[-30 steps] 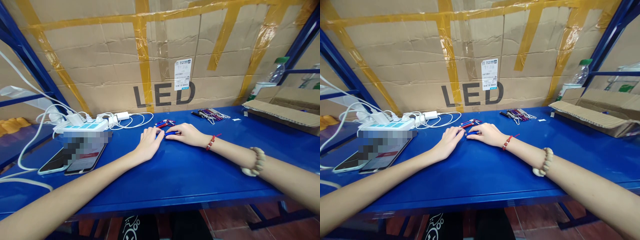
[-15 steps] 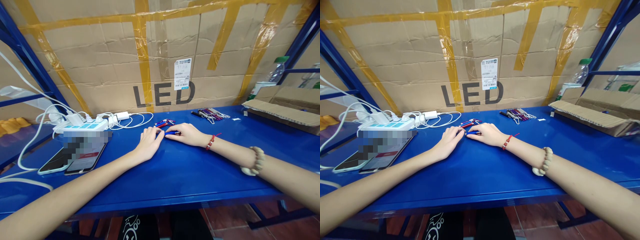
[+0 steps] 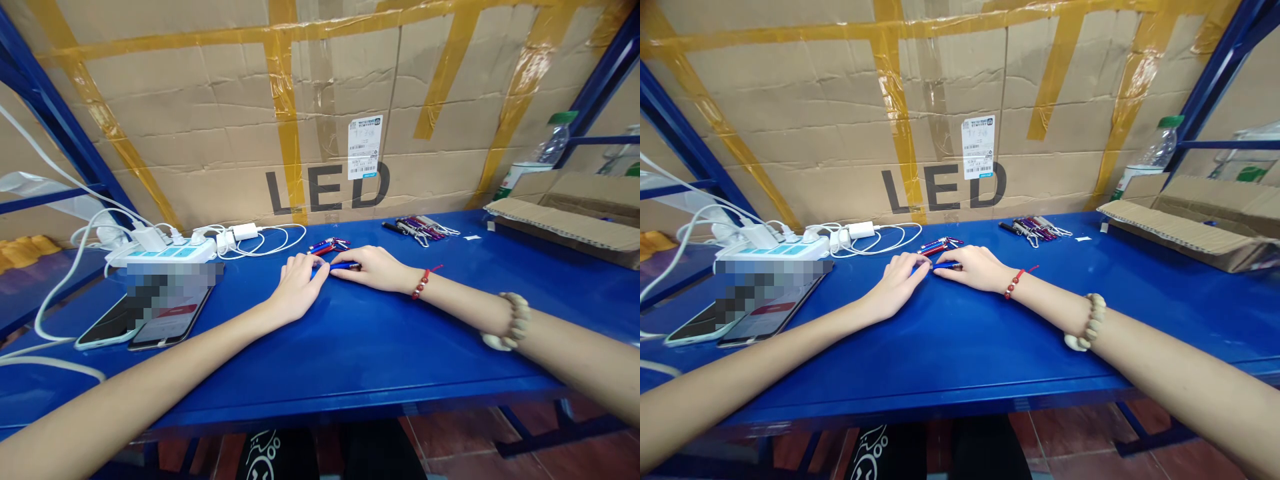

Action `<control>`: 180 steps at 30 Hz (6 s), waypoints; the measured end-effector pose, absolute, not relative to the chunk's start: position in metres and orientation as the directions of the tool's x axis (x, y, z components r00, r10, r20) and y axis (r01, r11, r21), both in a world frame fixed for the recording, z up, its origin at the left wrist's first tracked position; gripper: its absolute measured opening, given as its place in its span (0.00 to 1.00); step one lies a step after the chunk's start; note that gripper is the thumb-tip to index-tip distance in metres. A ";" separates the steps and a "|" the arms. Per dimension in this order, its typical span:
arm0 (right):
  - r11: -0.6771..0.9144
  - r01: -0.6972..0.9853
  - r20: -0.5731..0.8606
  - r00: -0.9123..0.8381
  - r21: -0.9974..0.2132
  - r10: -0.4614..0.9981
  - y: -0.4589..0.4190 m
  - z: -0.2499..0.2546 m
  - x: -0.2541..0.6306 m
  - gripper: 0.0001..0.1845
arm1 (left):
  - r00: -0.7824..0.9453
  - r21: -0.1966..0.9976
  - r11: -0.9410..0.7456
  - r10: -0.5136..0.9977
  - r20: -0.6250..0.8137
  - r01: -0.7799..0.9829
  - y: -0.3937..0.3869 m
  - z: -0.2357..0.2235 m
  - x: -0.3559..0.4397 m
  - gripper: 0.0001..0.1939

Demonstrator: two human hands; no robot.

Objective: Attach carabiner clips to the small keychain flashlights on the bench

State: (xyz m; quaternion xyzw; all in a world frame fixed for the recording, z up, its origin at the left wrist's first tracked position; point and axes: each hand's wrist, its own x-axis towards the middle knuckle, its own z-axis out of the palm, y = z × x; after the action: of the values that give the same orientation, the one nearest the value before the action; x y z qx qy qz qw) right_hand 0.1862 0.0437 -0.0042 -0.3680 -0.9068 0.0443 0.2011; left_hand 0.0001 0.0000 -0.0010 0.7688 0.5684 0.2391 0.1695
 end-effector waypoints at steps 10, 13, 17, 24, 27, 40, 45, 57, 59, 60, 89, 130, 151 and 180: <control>0.721 0.658 0.325 -0.647 -0.217 0.689 0.046 -0.005 0.186 0.17 | 0.247 0.521 -0.301 0.954 0.171 0.799 0.000 0.000 0.000 0.20; 0.721 0.658 0.320 -0.649 -0.218 0.690 0.046 -0.005 0.187 0.18 | 0.248 0.521 -0.304 0.953 0.175 0.798 0.000 -0.001 0.000 0.20; 0.723 0.656 0.331 -0.648 -0.216 0.686 0.046 -0.005 0.187 0.18 | 0.247 0.523 -0.304 0.953 0.177 0.796 0.000 -0.001 0.000 0.19; 0.717 0.661 0.324 -0.644 -0.222 0.693 0.045 -0.004 0.186 0.17 | 0.250 0.519 -0.308 0.951 0.180 0.797 0.000 -0.002 0.000 0.19; 0.711 0.668 0.317 -0.640 -0.222 0.700 0.045 -0.004 0.185 0.17 | 0.251 0.524 -0.307 0.952 0.177 0.794 0.001 -0.002 -0.001 0.19; 0.700 0.682 0.314 -0.631 -0.211 0.710 0.045 -0.003 0.185 0.16 | 0.251 0.523 -0.307 0.952 0.178 0.795 0.001 -0.003 -0.001 0.19; 0.696 0.687 0.311 -0.628 -0.210 0.713 0.044 -0.004 0.185 0.16 | 0.257 0.520 -0.311 0.950 0.176 0.796 0.001 -0.002 -0.001 0.19; 0.699 0.687 0.317 -0.630 -0.200 0.709 0.045 -0.003 0.185 0.16 | 0.259 0.515 -0.315 0.949 0.179 0.797 0.000 -0.002 -0.001 0.19; 0.700 0.686 0.315 -0.631 -0.200 0.709 0.045 -0.004 0.185 0.16 | 0.257 0.515 -0.313 0.950 0.179 0.798 0.000 -0.002 -0.001 0.19; 0.701 0.685 0.316 -0.633 -0.199 0.707 0.045 -0.004 0.185 0.16 | 0.255 0.515 -0.312 0.950 0.180 0.799 0.000 -0.002 -0.001 0.19; 0.692 0.691 0.300 -0.629 -0.208 0.718 0.044 -0.003 0.185 0.17 | 0.259 0.488 -0.313 0.950 0.177 0.815 0.001 -0.002 0.000 0.18; 0.678 0.696 0.285 -0.618 -0.236 0.733 0.043 -0.001 0.185 0.17 | 0.380 0.331 -0.431 0.901 0.210 0.840 0.001 -0.005 -0.003 0.14; 0.688 0.692 0.302 -0.622 -0.218 0.722 0.044 -0.002 0.185 0.16 | 0.373 0.353 -0.432 0.900 0.224 0.830 0.000 -0.005 -0.003 0.13; 0.741 0.597 0.445 -0.597 -0.309 0.667 0.045 -0.006 0.185 0.17 | 0.271 0.474 -0.338 0.940 0.205 0.813 0.002 -0.006 -0.001 0.16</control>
State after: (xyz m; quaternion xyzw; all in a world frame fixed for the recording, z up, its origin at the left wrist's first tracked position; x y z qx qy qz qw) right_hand 0.1846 0.0447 -0.0064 -0.3543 -0.8914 0.0638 0.2752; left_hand -0.0012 0.0022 -0.0060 0.7851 0.5584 0.2291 0.1390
